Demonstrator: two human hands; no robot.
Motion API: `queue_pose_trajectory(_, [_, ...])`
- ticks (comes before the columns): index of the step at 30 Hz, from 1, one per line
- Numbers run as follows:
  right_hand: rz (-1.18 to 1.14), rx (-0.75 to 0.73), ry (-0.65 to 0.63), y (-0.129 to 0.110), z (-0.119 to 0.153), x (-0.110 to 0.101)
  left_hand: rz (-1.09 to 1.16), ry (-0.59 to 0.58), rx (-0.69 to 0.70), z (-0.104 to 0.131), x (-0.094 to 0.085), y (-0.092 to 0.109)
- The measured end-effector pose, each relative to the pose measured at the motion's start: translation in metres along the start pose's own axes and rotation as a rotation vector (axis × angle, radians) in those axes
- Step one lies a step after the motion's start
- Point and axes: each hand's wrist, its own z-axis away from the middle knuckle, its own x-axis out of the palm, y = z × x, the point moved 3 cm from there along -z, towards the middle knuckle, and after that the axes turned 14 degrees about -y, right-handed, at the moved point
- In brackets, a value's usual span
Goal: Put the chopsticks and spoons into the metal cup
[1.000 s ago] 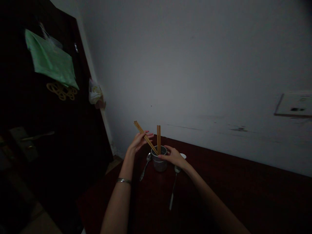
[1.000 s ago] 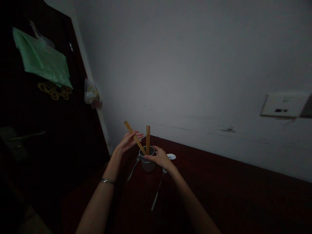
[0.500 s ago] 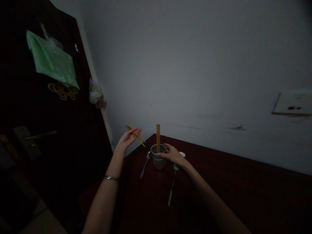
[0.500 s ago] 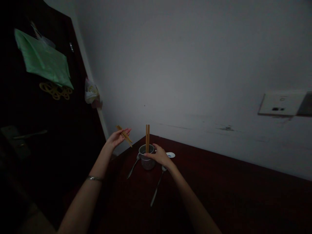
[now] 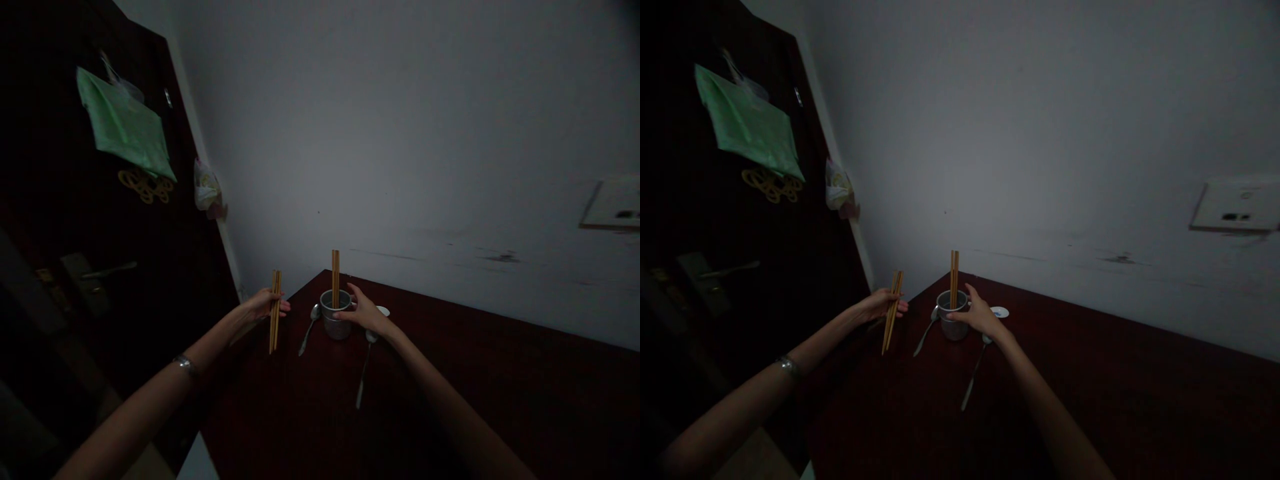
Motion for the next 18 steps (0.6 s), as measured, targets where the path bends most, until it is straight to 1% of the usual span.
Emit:
queue_pose_trajectory(3, [0.042,0.018,-0.023,-0.005,0.005,-0.003,-0.003,0.028,0.027,0.005,0.004,-0.003])
queue_pose_trajectory(5, [0.115,0.031,-0.041,-0.017,0.011,-0.013,-0.005,0.039,0.047,0.009,0.011,-0.003])
queue_pose_trajectory(7, [0.24,0.025,-0.019,-0.039,0.021,-0.028,0.007,0.03,0.086,0.014,0.023,0.0])
queue_pose_trajectory(9, [0.359,0.005,0.061,-0.069,0.033,-0.044,0.043,0.012,0.139,0.023,0.038,0.005])
queue_pose_trajectory(11, [0.344,0.034,0.113,-0.098,0.044,-0.05,0.096,0.002,0.191,0.034,0.057,0.012])
queue_pose_trajectory(12, [0.283,0.044,0.102,-0.111,0.05,-0.047,0.126,-0.003,0.214,0.041,0.067,0.015])
queue_pose_trajectory(14, [0.087,0.064,0.006,-0.128,0.059,-0.029,0.181,-0.036,0.272,0.054,0.089,0.022])
queue_pose_trajectory(16, [-0.048,0.105,-0.143,-0.134,0.066,-0.001,0.21,-0.097,0.339,0.068,0.112,0.026])
queue_pose_trajectory(18, [-0.152,0.141,-0.259,-0.131,0.072,0.028,0.214,-0.145,0.381,0.079,0.134,0.027])
